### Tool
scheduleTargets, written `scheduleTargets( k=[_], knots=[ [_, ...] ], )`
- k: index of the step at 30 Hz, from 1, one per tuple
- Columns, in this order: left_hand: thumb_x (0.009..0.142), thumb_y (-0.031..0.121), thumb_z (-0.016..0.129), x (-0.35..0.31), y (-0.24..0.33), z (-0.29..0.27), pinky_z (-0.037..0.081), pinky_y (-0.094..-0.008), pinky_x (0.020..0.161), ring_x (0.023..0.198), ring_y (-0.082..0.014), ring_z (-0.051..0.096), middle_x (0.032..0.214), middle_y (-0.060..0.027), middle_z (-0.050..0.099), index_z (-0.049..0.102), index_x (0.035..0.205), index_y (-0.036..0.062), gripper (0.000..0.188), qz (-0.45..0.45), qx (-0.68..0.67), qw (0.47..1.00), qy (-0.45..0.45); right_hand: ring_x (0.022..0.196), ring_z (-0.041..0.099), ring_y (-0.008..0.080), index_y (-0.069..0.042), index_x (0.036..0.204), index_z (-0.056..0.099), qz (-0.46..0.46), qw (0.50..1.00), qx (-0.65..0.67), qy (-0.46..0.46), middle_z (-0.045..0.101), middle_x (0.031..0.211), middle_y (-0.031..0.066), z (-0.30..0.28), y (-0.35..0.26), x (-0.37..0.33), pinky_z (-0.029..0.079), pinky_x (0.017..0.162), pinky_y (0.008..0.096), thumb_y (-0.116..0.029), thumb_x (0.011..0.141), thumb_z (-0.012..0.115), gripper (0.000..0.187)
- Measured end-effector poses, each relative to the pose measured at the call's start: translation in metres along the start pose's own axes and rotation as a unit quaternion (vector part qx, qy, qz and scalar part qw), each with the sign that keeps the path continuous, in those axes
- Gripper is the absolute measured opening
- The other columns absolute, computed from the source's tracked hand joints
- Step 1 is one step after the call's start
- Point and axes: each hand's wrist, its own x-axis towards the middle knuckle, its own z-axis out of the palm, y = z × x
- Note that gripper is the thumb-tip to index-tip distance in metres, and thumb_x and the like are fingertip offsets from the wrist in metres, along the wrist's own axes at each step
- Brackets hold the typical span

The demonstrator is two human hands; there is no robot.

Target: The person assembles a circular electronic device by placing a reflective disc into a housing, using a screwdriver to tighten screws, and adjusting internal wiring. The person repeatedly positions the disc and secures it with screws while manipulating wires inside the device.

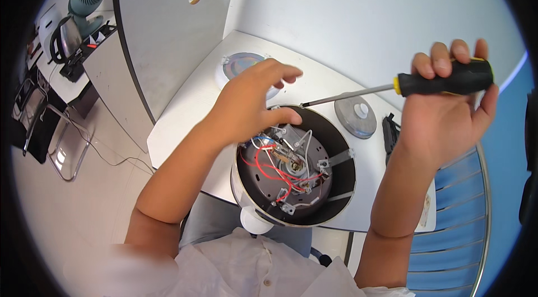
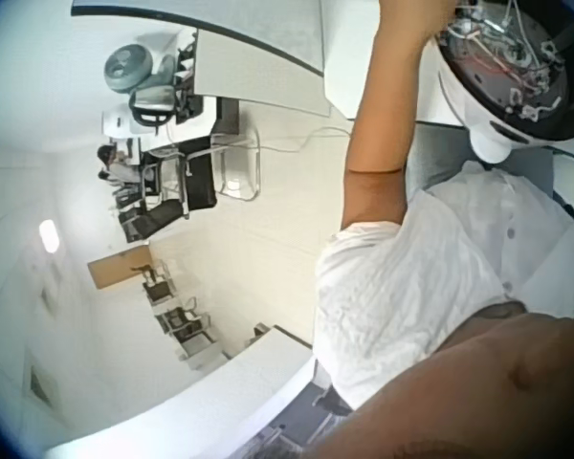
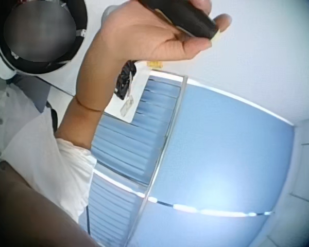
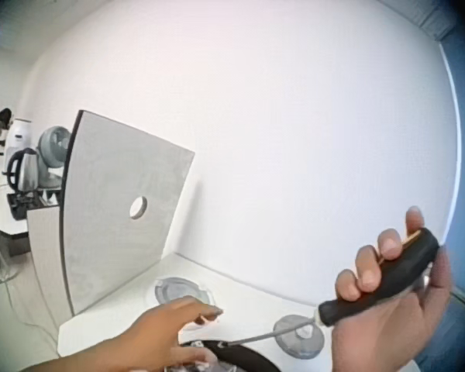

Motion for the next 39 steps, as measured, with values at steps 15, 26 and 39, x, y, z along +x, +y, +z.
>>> scheduleTargets(
  k=[15, 26, 39],
  knots=[
    [0.084, 0.043, 0.058, -0.022, -0.114, 0.025, 0.033, -0.0409, 0.1, 0.118, -0.0248, 0.044, 0.127, -0.0128, 0.047, 0.062, 0.103, 0.0047, 0.043, -0.048, -0.447, 0.885, -0.12, 0.059, 0.04, 0.0156, 0.0, 0.107, 0.052, 0.124, 0.99, -0.042, -0.042, 0.048, 0.08, 0.0108, -0.015, 0.079, 0.041, 0.033, 0.051, 0.027, -0.037, 0.093, 0.039, 0.042],
    [0.082, 0.026, 0.062, -0.023, -0.114, 0.029, 0.031, -0.0402, 0.102, 0.121, -0.0258, 0.043, 0.125, -0.0124, 0.049, 0.066, 0.098, 0.0044, 0.027, -0.032, -0.431, 0.891, -0.14, 0.061, 0.038, 0.0156, 0.004, 0.113, 0.046, 0.192, 0.977, -0.038, -0.088, 0.043, 0.083, 0.011, -0.031, 0.077, 0.055, 0.033, 0.053, 0.027, -0.035, 0.093, 0.038, 0.045],
    [0.083, 0.022, 0.063, -0.025, -0.115, 0.031, 0.035, -0.0388, 0.1, 0.118, -0.0254, 0.048, 0.123, -0.0113, 0.052, 0.065, 0.1, 0.0031, 0.025, -0.026, -0.426, 0.894, -0.133, 0.074, 0.044, 0.0192, 0.005, 0.117, 0.044, 0.235, 0.956, -0.063, -0.161, 0.045, 0.096, 0.0158, -0.014, 0.083, 0.062, 0.038, 0.064, 0.0296, -0.032, 0.093, 0.037, 0.045]
  ],
)
